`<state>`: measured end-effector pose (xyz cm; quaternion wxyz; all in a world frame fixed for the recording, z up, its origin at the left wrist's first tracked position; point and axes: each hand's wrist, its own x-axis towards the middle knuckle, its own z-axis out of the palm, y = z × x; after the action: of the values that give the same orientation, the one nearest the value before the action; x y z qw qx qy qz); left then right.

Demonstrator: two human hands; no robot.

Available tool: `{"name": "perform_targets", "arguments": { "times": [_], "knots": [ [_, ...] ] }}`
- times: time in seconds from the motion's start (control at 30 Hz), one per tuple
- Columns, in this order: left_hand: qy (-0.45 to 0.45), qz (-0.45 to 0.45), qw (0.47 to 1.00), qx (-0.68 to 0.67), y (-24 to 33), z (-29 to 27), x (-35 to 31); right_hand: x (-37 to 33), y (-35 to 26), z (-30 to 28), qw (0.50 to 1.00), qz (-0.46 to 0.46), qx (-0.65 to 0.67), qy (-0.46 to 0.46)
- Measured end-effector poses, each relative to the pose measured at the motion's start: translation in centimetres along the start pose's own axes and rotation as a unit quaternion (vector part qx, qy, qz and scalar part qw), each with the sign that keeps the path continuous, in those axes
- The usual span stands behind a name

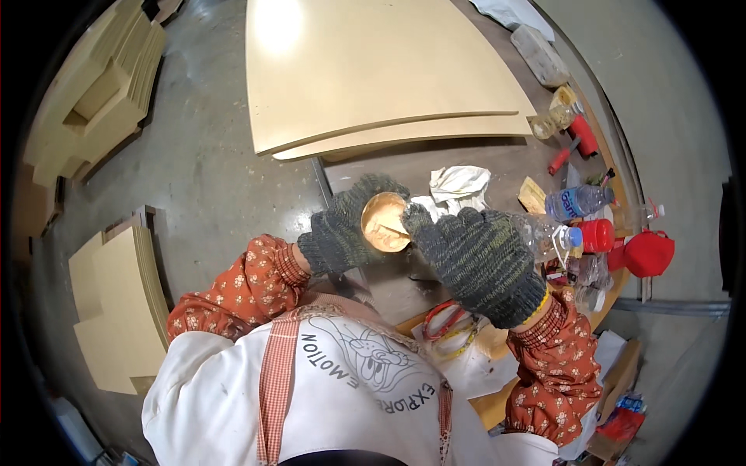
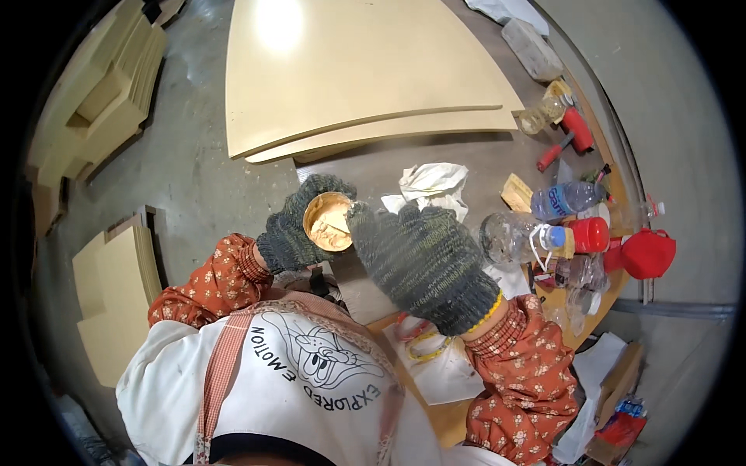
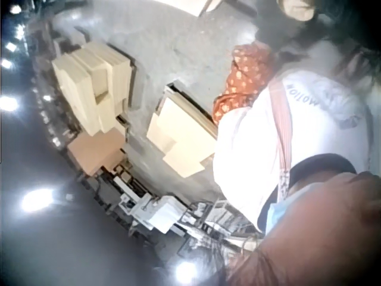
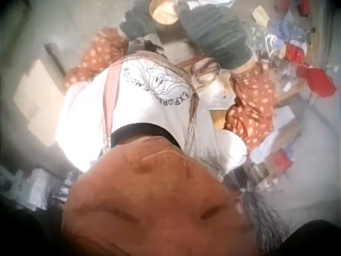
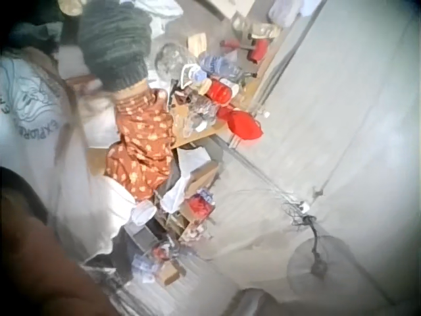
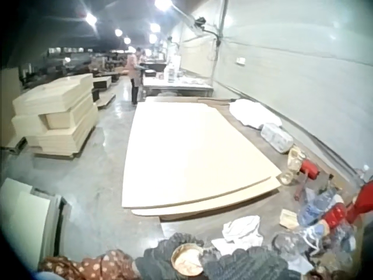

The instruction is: The person mixes a wood filler paste in a small cup with a wooden stick, applies the mixture to the edge and corner of a wooden panel, and then wipes the area with a cloth and a sponge.

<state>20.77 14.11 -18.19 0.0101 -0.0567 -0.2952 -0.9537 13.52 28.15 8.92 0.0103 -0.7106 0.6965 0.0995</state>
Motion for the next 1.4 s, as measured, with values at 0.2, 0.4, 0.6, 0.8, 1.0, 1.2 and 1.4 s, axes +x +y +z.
{"name": "perform_targets", "arguments": {
  "times": [0.2,0.4,0.6,0.8,1.0,1.2,1.4],
  "knots": [
    [0.032,0.139,0.910,0.388,7.4,7.7,-1.5,2.1,0.4,-2.1,0.993,0.008,0.102,-0.061],
    [0.098,0.199,0.792,0.569,9.0,8.8,-2.2,3.1,2.5,0.4,0.993,-0.109,0.045,0.022],
    [0.111,0.171,0.732,0.650,8.8,8.0,-2.9,5.7,2.3,3.7,0.972,-0.192,0.133,0.006],
    [0.149,0.199,0.758,0.603,9.4,6.9,-3.1,5.3,1.0,1.9,0.986,-0.105,0.126,-0.016],
    [0.165,0.214,0.750,0.604,9.7,6.4,-4.1,5.7,0.6,-1.3,0.985,-0.102,0.141,0.018],
    [0.156,0.231,0.762,0.585,8.9,5.4,-3.4,6.4,0.9,2.0,0.972,-0.084,0.212,0.050],
    [0.207,0.204,0.751,0.592,9.2,5.8,-4.2,7.9,0.1,-3.1,0.972,-0.013,0.226,-0.056]
  ]
}}
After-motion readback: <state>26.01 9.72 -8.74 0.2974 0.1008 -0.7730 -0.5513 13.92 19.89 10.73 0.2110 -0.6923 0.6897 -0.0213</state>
